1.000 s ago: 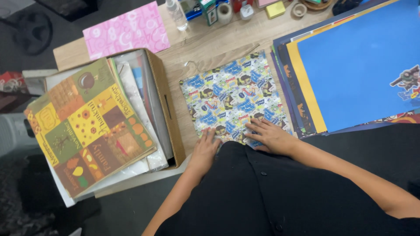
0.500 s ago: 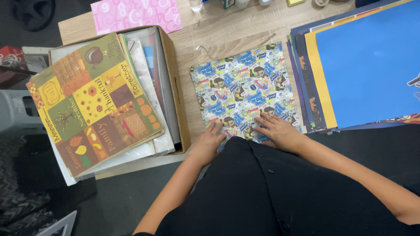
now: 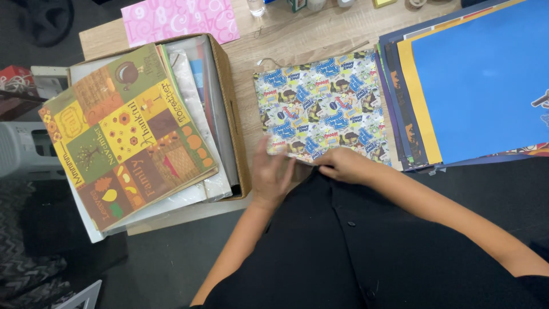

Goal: The person flips through a stack of colorful papers and folders on a table, separating them into smaller piles. They handle each sheet by hand, turning pages and moving them to the side. The task ends with the papers organized into distinct stacks.

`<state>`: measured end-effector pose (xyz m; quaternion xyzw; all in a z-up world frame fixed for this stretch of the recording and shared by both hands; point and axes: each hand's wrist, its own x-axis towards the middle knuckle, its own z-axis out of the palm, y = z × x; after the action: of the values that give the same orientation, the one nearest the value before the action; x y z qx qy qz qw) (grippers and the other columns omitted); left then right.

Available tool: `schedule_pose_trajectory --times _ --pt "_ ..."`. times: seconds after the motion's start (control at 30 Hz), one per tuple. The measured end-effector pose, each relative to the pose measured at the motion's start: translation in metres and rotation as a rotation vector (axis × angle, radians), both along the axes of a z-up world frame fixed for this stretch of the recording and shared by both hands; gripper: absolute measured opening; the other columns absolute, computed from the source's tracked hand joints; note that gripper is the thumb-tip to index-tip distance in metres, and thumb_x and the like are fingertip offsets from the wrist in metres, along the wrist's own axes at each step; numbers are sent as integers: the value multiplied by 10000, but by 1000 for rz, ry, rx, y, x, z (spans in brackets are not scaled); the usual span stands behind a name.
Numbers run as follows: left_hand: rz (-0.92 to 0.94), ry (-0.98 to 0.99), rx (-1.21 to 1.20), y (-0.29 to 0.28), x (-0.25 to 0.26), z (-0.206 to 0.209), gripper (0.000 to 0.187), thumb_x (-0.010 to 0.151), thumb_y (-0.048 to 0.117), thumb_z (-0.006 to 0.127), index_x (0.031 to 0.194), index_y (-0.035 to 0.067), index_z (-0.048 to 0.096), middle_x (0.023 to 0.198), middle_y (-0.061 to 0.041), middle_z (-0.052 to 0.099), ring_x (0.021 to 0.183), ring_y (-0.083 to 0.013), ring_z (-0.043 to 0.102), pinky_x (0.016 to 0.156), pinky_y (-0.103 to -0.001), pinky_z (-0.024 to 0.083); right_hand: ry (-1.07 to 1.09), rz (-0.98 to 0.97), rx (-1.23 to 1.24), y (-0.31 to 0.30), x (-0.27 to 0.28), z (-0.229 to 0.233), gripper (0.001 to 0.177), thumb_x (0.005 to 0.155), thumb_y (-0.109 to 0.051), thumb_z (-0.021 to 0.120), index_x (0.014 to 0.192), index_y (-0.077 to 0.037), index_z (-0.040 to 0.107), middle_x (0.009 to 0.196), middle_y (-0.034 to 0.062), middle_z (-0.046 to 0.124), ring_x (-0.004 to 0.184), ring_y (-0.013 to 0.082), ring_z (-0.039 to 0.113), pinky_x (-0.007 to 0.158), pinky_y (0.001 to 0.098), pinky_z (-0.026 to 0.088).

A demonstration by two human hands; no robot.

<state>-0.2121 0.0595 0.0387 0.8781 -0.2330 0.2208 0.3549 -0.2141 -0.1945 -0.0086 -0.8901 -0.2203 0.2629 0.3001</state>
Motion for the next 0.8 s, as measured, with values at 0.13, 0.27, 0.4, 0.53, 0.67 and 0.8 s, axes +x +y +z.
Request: schedule_pose_trajectory --times 0.13,0.27,0.4,0.53,0.67,0.8 --pt "460 711 -920 -34 -23 -35 1021 726 55 941 1461 43 232 1407 -217 292 1332 -360 488 1040 -439 549 143 -97 47 2 10 37 310 939 -257 632 1190 -176 795 1141 139 788 1091 387 714 951 500 563" --pt "439 807 -1041 -39 -23 -77 1104 630 66 1013 1437 15 262 1409 -268 279 1438 -483 336 1169 -535 396 167 -52 76 3 21 59 319 845 -251 720 1132 -152 818 1234 150 761 1151 437 675 1022 545 521" --pt "411 784 -1141 -45 -24 -77 1104 642 -16 977 1459 44 237 1455 -247 216 1433 -452 369 1014 -466 574 244 6 119 15 36 84 488 851 -473 735 1208 -147 798 1400 166 676 1285 456 598 1180 591 352" --pt "282 1000 -1337 -54 -25 -77 1125 716 -27 926 1537 65 162 1213 -141 425 1049 -223 590 842 -324 668 164 -14 162 17 42 51 512 816 -440 827 1241 -159 779 1366 100 707 1225 418 644 1097 548 455" --pt "136 982 -1259 -55 -29 -80 899 711 14 944 1421 54 394 1258 -118 571 1114 -218 668 947 -283 614 172 -24 185 16 50 51 500 790 -425 865 1209 -161 797 1334 93 730 1215 386 663 1076 522 481" --pt "116 988 -1300 -53 -28 -83 816 727 -21 923 1394 72 462 1180 -105 646 1034 -216 721 911 -283 631 219 -70 213 14 51 58 521 771 -406 887 1203 -127 799 1310 122 740 1224 418 654 1072 543 479"
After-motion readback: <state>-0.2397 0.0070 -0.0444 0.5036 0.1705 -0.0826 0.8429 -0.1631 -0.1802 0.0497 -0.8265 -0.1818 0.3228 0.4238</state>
